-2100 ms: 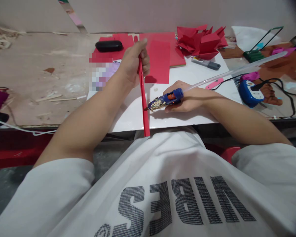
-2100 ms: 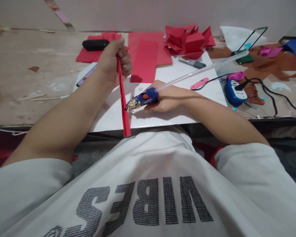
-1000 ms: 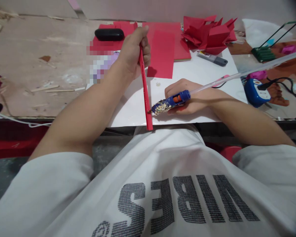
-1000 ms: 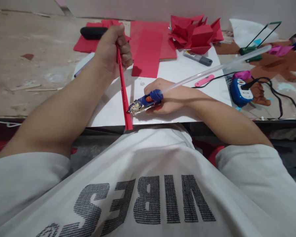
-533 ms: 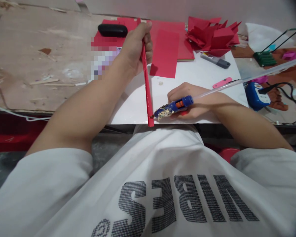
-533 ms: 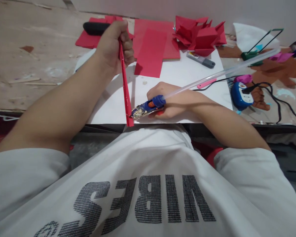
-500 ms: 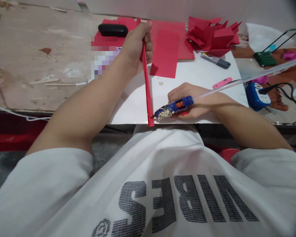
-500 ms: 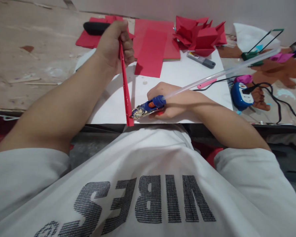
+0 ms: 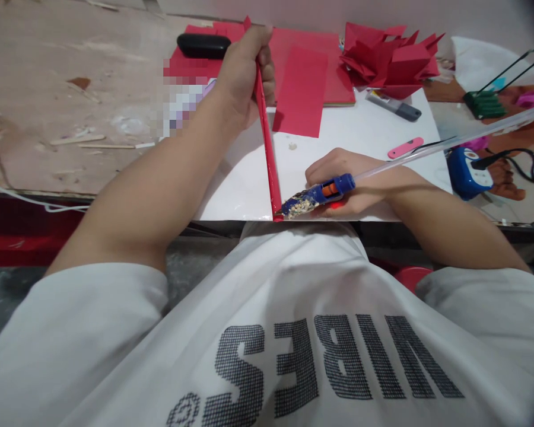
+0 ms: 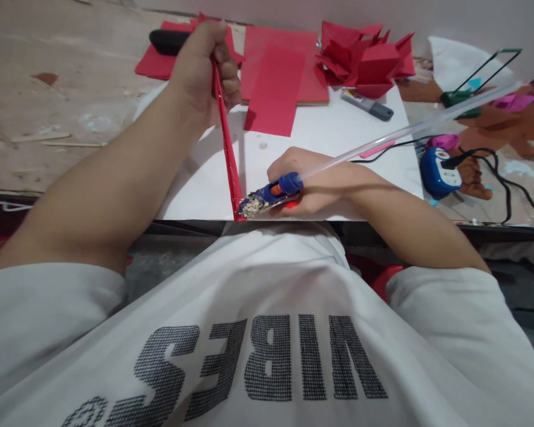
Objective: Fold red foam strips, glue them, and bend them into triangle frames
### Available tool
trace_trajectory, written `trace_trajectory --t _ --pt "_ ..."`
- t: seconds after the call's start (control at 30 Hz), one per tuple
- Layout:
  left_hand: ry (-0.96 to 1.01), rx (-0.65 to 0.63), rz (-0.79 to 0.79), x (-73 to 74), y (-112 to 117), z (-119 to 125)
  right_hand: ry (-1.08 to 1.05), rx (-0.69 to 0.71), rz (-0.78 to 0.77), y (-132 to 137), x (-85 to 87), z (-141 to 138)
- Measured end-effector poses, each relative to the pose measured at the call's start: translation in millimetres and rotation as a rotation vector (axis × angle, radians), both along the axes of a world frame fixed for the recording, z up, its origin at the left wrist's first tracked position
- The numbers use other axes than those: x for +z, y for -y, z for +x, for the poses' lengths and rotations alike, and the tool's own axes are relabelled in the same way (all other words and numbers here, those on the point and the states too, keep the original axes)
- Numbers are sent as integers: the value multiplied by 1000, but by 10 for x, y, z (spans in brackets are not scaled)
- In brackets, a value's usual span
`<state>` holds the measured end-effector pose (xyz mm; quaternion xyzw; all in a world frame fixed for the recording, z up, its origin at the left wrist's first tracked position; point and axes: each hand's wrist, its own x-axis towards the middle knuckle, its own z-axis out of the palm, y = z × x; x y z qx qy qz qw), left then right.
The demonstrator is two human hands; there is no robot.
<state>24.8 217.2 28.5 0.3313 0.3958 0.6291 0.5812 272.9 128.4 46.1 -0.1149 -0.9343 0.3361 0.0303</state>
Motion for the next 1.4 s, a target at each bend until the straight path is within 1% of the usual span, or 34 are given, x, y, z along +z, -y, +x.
trace_trajectory --t 0.07,0.13,0.23,0.37,0.57,0.7,0.83,1.03,1.2,1.4 --pt "36 2 -6 5 3 3 -12 10 -14 -24 4 8" --pt "57 6 -22 14 6 4 -11 -13 -30 -44 4 20" --pt "30 -4 -34 35 19 -5 2 -52 -56 -60 -3 38" --pt "0 -1 -30 45 26 -14 -5 -61 -43 -68 -10 52" --pt "-16 69 -23 39 16 7 -3 -24 -19 -96 -5 76" --pt "-28 50 -20 58 38 2 -9 -9 -17 -114 -16 93" --pt "-42 50 -33 64 41 -8 37 -41 -33 -95 -13 97" --pt "22 60 -73 54 4 -14 49 -82 -13 -43 -15 77" --pt "-55 32 -43 46 -4 -37 19 -89 -7 -38 -29 65" --pt "-20 26 -29 43 0 -30 25 -82 -32 -43 20 72"
